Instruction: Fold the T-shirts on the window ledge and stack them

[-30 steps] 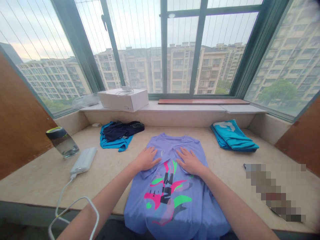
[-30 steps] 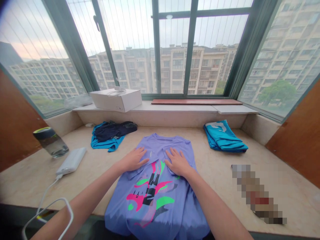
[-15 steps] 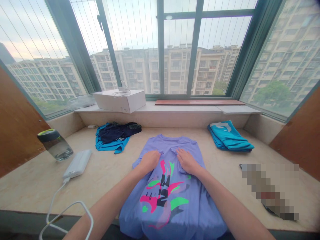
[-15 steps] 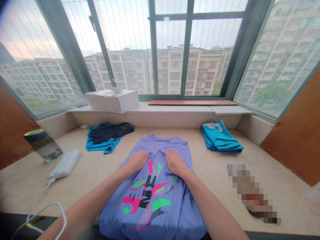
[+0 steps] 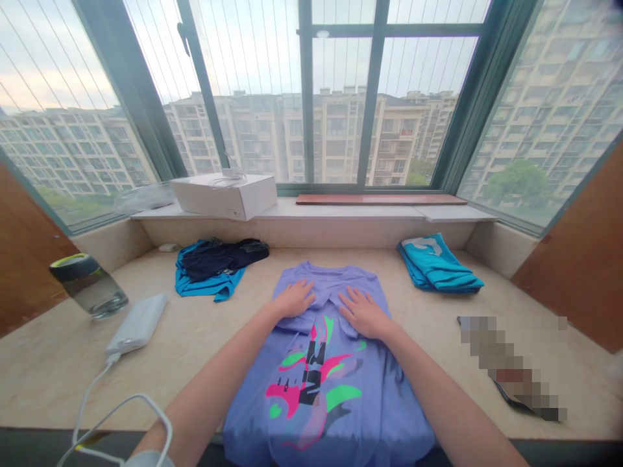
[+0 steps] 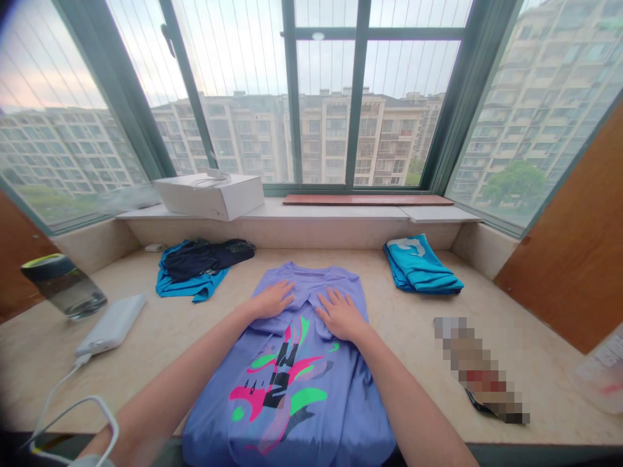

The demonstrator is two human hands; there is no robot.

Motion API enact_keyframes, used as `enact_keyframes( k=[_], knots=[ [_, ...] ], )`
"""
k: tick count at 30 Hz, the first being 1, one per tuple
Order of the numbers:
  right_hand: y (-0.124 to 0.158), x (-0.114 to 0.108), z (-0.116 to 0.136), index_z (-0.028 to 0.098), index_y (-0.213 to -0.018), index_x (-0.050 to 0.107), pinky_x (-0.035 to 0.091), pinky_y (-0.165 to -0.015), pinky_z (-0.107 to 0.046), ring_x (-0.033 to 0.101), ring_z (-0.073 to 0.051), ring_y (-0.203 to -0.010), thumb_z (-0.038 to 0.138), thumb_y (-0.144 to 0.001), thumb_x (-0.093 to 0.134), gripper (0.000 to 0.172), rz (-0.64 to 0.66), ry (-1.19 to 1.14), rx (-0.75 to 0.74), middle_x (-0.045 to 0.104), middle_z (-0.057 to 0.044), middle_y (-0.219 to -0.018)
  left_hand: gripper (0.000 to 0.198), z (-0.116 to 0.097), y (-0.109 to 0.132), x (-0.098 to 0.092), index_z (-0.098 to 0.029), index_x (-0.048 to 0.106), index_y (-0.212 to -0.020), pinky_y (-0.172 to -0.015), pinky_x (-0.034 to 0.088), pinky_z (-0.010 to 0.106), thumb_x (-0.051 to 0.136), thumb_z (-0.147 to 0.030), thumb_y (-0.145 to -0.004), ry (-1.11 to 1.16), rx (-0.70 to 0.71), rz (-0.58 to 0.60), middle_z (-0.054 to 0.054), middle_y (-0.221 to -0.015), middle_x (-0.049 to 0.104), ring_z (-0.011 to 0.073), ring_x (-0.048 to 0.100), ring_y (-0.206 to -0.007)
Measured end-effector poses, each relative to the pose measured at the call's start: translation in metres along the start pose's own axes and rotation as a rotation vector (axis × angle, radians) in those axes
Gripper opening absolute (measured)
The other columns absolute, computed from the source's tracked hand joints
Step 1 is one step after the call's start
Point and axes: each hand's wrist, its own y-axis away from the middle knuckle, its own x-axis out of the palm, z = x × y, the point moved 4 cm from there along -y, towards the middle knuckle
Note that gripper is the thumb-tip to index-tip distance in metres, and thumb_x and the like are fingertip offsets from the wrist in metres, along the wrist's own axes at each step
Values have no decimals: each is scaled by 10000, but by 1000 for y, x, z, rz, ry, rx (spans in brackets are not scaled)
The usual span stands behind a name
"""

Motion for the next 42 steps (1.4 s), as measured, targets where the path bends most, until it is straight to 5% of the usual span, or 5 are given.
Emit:
enact_keyframes(
  k=[8,16,22,29,42],
  knots=[
    [2,-12,5,261,-1588,310,107,-1244,-553,113,-285,-1559,559,-1051,244,618,-20,-18,-57,188,-85,-1685,589,-5,0,-2,-78,373,-1530,-1211,194,585,328,-389,-1032,-162,-64,-52,234,-1625,295,363,229,-1523],
    [33,-32,11,335,-1565,343,99,-1256,-544,155,-330,-1547,632,-834,693,863,146,-165,-334,210,-67,-1678,497,-32,59,-4,-194,582,-1407,-1212,314,479,469,-425,-980,-151,318,-24,133,-1502,534,299,503,-1380],
    [30,-28,12,319,-1348,647,214,-1238,-524,345,-292,-1489,391,-1011,523,367,55,-107,-333,391,-47,-1606,485,-18,65,8,-175,614,-1374,-1199,355,456,464,-421,-983,-61,284,-61,124,-1548,478,305,484,-1401],
    [36,-44,22,257,-1254,719,367,-1179,-389,459,-240,-1423,478,-1039,400,444,37,-281,-396,509,-42,-1529,455,-34,67,-2,-194,747,-1127,-1238,253,524,337,-367,-1034,-6,285,-165,118,-1425,608,271,551,-1345],
    [14,-1,12,273,-1616,202,83,-1246,-519,70,-279,-1563,633,-1024,238,694,68,37,-57,114,-80,-1692,609,2,56,1,-182,439,-1521,-1200,223,603,376,-507,-1009,-112,21,-5,160,-1605,374,358,271,-1512]
  ],
)
